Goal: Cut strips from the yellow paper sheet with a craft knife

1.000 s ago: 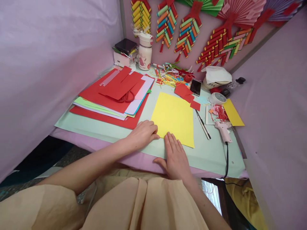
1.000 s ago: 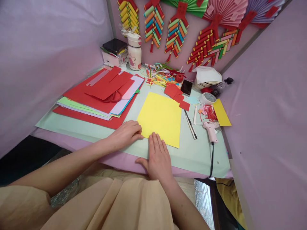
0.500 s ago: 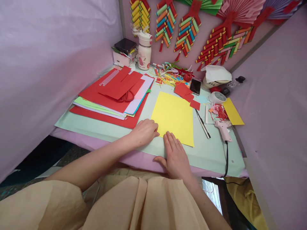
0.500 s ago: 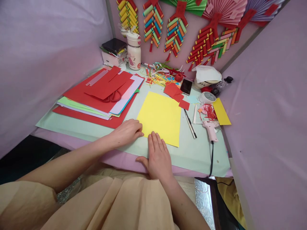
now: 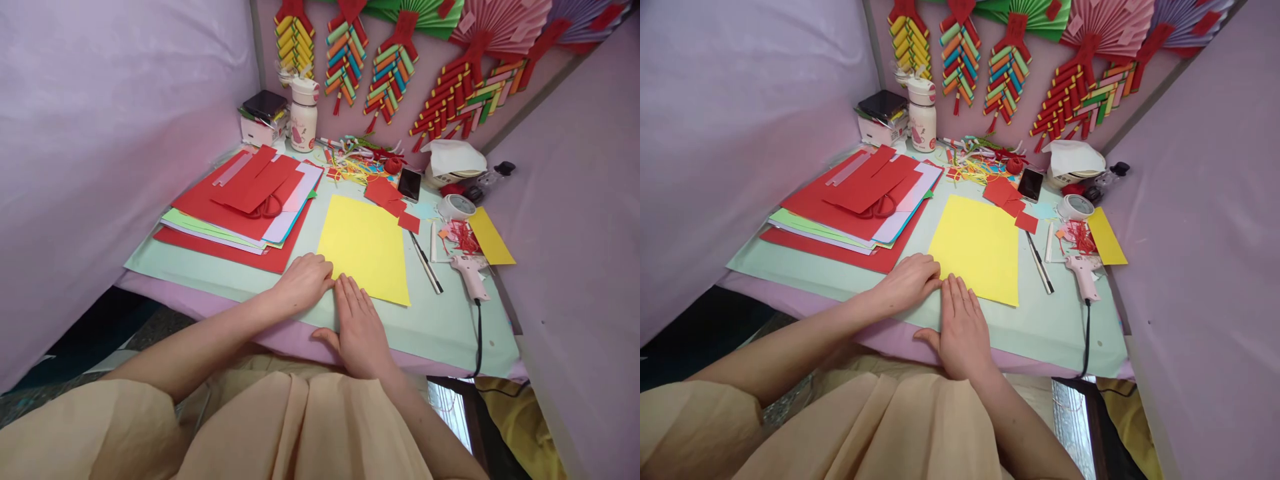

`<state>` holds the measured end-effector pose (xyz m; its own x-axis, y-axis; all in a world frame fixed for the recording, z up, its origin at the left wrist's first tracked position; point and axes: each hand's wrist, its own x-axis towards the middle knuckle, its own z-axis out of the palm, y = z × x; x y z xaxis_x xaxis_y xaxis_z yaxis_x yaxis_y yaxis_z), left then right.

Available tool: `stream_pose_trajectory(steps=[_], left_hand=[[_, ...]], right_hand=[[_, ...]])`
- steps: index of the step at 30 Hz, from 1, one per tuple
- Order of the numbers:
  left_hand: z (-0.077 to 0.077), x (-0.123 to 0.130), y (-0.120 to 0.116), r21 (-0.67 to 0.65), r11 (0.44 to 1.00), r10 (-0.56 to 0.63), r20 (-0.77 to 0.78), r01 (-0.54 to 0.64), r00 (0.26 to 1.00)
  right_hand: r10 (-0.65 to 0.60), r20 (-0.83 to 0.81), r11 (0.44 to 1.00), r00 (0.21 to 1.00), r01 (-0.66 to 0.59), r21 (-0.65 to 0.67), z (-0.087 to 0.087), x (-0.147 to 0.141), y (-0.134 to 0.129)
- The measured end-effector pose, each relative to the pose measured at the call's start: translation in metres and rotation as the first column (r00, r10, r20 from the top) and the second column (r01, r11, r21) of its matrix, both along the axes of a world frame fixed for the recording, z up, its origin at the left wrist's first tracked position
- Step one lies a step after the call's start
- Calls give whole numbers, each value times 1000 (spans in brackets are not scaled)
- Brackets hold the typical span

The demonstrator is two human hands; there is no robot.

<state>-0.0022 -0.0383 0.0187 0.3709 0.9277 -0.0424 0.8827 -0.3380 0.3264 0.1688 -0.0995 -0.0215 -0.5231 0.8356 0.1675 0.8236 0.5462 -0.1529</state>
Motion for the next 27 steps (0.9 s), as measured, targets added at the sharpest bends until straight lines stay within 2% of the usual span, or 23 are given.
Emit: stream_pose_trajectory(steps=[5,9,16,21,27], left_hand=[[4,-13,-5,-33,999,-25,89,28,996],[1,-26,-9,-21,1000,2,123,0,992],[-3,-28,-8,-31,999,42,148,-38,988],[0,-24,-5,-36,998,57,104,-53,993],[4,-18,-1,-30,999,27,-56,-29,998]], right_hand=[[-7,20,1000,1000,8,-25,-2,-4,1],[-13,32,999,999,14,-34,-2,-4,1],[-9,42,1000,999,10,-16,-4,-3,0],[-12,50,1000,999,13,-14,-5,-3,0],[-14,39,1000,999,15,-26,-4,-3,0]])
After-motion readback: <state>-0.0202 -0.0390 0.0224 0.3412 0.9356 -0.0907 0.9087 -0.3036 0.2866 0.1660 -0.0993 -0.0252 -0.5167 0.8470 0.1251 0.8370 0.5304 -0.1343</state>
